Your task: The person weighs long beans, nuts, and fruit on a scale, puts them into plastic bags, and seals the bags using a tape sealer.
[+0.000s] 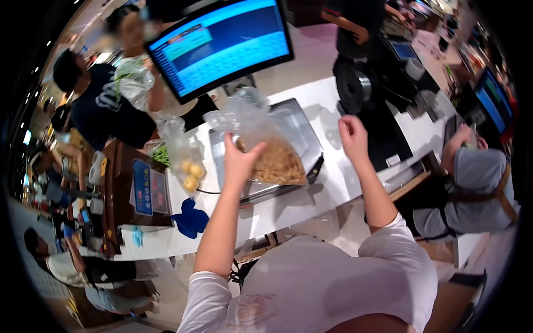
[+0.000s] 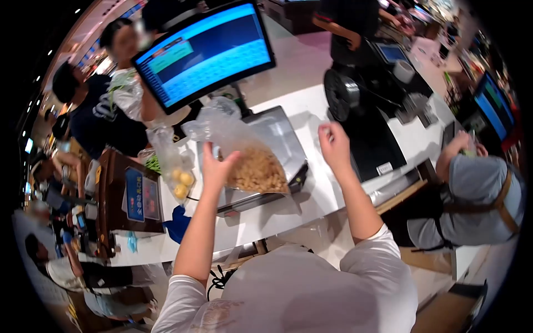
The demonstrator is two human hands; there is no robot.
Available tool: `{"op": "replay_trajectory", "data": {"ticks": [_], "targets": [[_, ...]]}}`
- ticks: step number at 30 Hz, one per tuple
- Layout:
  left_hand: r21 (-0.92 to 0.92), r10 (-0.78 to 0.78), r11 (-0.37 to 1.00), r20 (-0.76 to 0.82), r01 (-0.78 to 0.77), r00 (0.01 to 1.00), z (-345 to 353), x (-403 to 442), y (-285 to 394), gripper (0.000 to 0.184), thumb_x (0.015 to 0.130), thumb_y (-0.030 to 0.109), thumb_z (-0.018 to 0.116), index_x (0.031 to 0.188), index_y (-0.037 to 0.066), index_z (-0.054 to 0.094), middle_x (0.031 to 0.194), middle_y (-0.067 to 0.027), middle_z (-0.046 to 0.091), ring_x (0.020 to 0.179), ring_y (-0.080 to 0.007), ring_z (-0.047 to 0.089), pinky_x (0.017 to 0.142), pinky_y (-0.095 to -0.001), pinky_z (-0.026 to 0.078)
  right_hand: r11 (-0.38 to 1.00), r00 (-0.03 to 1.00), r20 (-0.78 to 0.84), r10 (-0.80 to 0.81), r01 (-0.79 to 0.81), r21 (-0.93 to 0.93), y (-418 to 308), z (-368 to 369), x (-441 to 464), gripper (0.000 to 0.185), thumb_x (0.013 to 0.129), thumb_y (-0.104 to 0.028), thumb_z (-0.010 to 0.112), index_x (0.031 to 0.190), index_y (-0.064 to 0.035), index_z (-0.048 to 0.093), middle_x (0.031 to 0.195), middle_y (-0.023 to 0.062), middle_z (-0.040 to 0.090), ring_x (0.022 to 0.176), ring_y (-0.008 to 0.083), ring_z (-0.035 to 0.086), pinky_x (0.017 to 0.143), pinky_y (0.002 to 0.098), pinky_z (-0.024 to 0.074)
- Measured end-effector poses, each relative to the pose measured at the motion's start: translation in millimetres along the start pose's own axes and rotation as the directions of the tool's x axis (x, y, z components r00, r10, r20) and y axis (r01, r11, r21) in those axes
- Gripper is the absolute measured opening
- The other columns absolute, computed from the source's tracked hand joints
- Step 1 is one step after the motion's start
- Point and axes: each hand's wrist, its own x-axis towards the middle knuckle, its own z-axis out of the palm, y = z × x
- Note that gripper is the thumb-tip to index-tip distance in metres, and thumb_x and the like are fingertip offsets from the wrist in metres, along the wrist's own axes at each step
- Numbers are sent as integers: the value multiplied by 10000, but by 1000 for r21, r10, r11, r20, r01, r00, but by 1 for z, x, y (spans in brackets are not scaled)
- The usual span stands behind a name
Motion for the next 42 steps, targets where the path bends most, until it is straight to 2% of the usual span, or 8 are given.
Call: {"op": "replay_trajectory", "data": {"ticks": [4, 9, 18, 23, 26, 29, 35, 42], "targets": [[-249, 37, 968, 154, 3, 987, 8, 25, -24, 658, 735, 165, 777, 1264, -31, 439, 1181, -156, 590, 1088, -257, 562, 934, -352, 443, 948, 941, 121, 315, -307, -81, 55, -20, -108, 132, 837, -70, 629, 965, -38, 638, 902, 82, 643, 689, 160, 562, 599, 269, 433], [-400, -134, 856, 441, 328, 887, 10, 48, -22, 508, 741, 191, 787, 1157, 9, 558, 1152, -117, 593, 1036, -202, 547, 891, -342, 450, 971, 958, 159, 237, -237, -17, 67, -1, -157, 220, 813, -69, 664, 1029, -50, 628, 1012, 88, 616, 737, 198, 577, 641, 291, 472], [-680, -99, 650, 366, 339, 925, 38, 32, 2, 195, 934, 278, 566, 870, 95, 554, 757, -60, 548, 809, -216, 559, 951, -399, 412, 995, 993, 61, 99, -99, -12, 70, 45, -159, 151, 788, -41, 672, 934, -30, 636, 925, 114, 630, 831, 278, 599, 715, 362, 497], [-781, -111, 593, 164, 198, 980, 26, 31, 3, 274, 977, 345, 481, 813, 126, 492, 529, 32, 276, 477, -96, 275, 538, -275, 360, 988, 997, -59, 56, -64, -138, 69, 48, -159, 52, 802, -41, 653, 851, -24, 653, 852, 116, 632, 831, 281, 597, 729, 362, 493], [-827, -102, 525, 174, 202, 979, 11, 21, 18, 294, 961, 388, 489, 840, 120, 494, 520, 29, 256, 467, -86, 250, 499, -248, 293, 880, 844, -253, 473, -441, 175, 66, 38, -161, 82, 841, -37, 631, 920, -21, 639, 821, 67, 630, 799, 184, 585, 705, 304, 481], [-837, -21, 535, 127, 119, 992, 7, 7, 28, 299, 941, 401, 517, 865, 112, 502, 511, 39, 248, 450, -80, 228, 465, -239, 243, 498, 675, -12, 737, -531, 686, 8, 6, -117, 180, 868, -23, 607, 1045, -24, 574, 820, 33, 616, 781, 108, 549, 711, 250, 456], [-748, 144, 657, 9, -89, 990, 24, -34, 59, 378, 937, 371, 551, 694, 142, 373, 503, 42, 263, 442, -87, 240, 462, -265, 253, 212, 848, 353, 396, -459, 863, -126, 6, -85, 198, 871, -10, 618, 1015, -40, 486, 882, 51, 625, 758, 78, 534, 707, 229, 445], [-812, 203, 535, -142, -231, 969, -8, -67, 112, 337, 984, 329, 455, 721, 140, 360, 502, 33, 286, 456, -95, 286, 470, -261, 291, 824, 898, 429, 95, -313, 473, -171, 9, -105, 228, 781, -70, 742, 978, -41, 630, 926, 49, 580, 764, 110, 518, 674, 249, 444]]}}
